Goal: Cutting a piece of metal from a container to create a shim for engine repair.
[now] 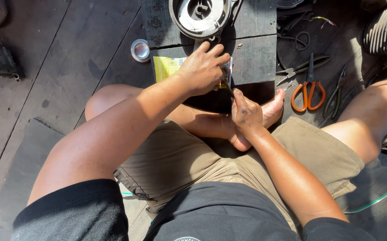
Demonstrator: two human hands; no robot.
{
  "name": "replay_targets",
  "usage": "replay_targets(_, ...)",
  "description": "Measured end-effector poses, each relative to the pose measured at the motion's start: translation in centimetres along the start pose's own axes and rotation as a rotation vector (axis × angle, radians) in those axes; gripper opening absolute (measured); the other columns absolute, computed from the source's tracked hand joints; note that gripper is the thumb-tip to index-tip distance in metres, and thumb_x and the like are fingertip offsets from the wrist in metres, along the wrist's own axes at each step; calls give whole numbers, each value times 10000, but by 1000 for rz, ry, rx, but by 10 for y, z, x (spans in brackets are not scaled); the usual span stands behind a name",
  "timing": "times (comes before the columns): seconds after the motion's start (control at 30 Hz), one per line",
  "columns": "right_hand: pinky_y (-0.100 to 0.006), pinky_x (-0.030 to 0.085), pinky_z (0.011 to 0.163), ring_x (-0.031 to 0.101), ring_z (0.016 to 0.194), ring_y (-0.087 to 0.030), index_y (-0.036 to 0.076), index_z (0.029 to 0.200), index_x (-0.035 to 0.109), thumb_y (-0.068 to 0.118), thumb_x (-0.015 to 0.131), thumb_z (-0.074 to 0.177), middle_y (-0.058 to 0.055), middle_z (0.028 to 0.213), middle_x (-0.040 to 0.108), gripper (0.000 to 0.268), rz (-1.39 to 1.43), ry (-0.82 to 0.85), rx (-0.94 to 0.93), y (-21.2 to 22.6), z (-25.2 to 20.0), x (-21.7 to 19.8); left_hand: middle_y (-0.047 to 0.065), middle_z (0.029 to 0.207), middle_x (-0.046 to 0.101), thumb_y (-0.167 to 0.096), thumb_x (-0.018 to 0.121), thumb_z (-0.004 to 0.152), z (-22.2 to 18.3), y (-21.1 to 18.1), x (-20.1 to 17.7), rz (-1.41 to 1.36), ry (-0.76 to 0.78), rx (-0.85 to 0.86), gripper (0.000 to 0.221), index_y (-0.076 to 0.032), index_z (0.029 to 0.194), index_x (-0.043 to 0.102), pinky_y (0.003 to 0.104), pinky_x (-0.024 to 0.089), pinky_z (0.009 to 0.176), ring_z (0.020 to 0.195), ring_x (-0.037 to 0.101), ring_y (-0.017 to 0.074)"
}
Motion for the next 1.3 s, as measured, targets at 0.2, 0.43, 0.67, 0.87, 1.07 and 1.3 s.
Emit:
replay_targets(0.2, -380, 520, 606, 693, 680, -294, -73, 1241, 553, -62, 584, 970, -208, 984, 738, 274, 198, -121, -18, 1, -7, -26, 67, 1214, 564, -474, 867, 631, -5, 6, 2, -33, -8, -62, 336, -226, 851, 814, 438, 371, 872, 1157, 441, 297)
replay_targets(0.43, -415, 486, 565, 656, 631, -309, 13, 1228, 577, 16, 555, 967, -148, 820, 699, 261, 1, 13, -8, 13, -3, -8, 59, 1216, 561, -493, 861, 652, -6, 10, 6, -47, -5, -85, 382, -302, 979, 811, 446, 357, 908, 1177, 427, 302)
replay_targets(0.67, -410, 495, 559, 660, 617, -317, -22, 1265, 566, 2, 549, 974, -183, 841, 712, 292, 49, -1, -33, 22, 1, -18, 44, 1177, 575, -515, 869, 623, -4, 12, -1, -20, -46, -69, 379, -309, 936, 813, 435, 356, 894, 1131, 438, 286)
replay_targets(0.87, -440, 483, 564, 660, 622, -351, 1, 1279, 566, 14, 542, 960, -197, 841, 716, 320, 44, 6, 7, 15, -1, -14, 48, 1163, 570, -486, 864, 623, -7, 11, -6, -22, -98, -69, 382, -308, 957, 809, 432, 362, 900, 1090, 457, 285)
replay_targets(1.07, -402, 475, 583, 638, 628, -321, -28, 1246, 587, -32, 567, 942, -180, 834, 702, 305, 110, -32, -60, 24, -12, -15, 47, 1164, 579, -492, 861, 621, -11, 6, -2, -15, -68, -68, 339, -271, 875, 811, 423, 374, 884, 1070, 460, 278)
replay_targets(1.3, -434, 480, 578, 642, 633, -360, -7, 1248, 575, 0, 556, 951, -183, 820, 697, 298, 42, 3, -33, 26, -12, -8, 40, 1171, 583, -490, 870, 598, -17, 7, -3, -27, -82, -81, 354, -264, 864, 811, 421, 372, 899, 1039, 464, 266)
Point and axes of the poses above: each hand's wrist, its own z-axis towards the middle knuckle, its own x-axis out of the palm, y = z × x, the point moved 10 cm from there along z, towards the middle knuckle
